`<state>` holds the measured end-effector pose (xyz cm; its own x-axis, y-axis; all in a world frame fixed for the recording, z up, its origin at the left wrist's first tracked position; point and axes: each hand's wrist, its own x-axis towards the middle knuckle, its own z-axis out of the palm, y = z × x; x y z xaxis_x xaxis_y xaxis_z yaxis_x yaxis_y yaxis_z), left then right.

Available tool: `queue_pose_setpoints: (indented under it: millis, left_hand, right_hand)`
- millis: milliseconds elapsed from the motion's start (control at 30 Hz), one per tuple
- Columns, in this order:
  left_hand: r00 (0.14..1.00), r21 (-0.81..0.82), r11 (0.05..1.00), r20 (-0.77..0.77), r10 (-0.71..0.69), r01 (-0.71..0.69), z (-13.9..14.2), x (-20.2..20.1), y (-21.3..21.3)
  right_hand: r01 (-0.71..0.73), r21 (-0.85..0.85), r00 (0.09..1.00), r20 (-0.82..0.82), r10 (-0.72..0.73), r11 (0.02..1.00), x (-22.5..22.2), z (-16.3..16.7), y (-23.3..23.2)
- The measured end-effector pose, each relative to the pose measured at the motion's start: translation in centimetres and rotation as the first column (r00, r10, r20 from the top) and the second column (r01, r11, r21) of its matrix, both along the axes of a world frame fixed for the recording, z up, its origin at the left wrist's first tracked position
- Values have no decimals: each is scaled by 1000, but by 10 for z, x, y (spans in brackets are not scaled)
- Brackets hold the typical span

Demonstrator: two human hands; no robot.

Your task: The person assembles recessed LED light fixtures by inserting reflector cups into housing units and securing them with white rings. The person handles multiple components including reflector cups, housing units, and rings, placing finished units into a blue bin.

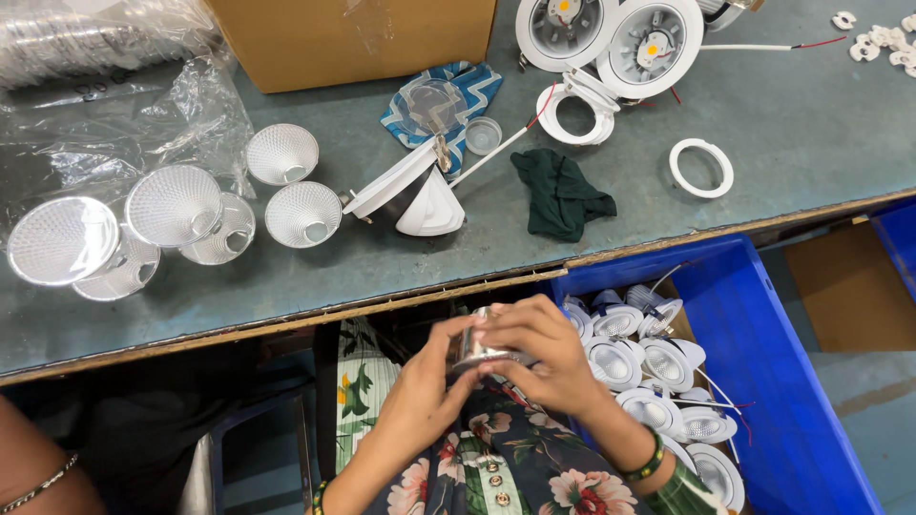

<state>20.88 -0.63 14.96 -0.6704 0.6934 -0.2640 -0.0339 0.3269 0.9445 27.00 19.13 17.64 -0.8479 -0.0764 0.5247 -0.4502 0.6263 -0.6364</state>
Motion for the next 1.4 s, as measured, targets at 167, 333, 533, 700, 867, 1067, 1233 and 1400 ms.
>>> queue_pose_setpoints:
  millis: [167,333,533,700,867,1067,1233,1400]
  left_hand:
    - [993,387,920,110,30,-71,-15,1,8]
    - [976,613,769,209,64,-181,-33,10,12]
    - [974,608,769,214,79,-196,-45,19,10]
    - [970,589,778,218,108,-219,-44,19,12]
    - [968,490,852,239,75,-187,-36,15,11]
    - [981,282,945,144,127,-164,-37,13,5]
    - [949,335,922,303,92,-196,-54,13,5]
    - [989,453,879,84,122,-147,-43,5,15]
  right_hand:
    - [-179,71,982,-53,183,981,-12,5,8]
    - [-82,-443,995,9,96,893,-5,-10,-10]
    - [-64,-479,998,-13,66,875,4,-20,-18]
    - [-70,-467,997,-20,68,882,4,-22,-17]
    - [155,-614,964,264,16,774,-4,-28,-18]
    - [205,-820,825,439,356,535,-18,-47,-2]
    - [276,-866,837,430,339,416,-7,-82,5]
    - [386,-917,842,394,369,98,5,-117,11]
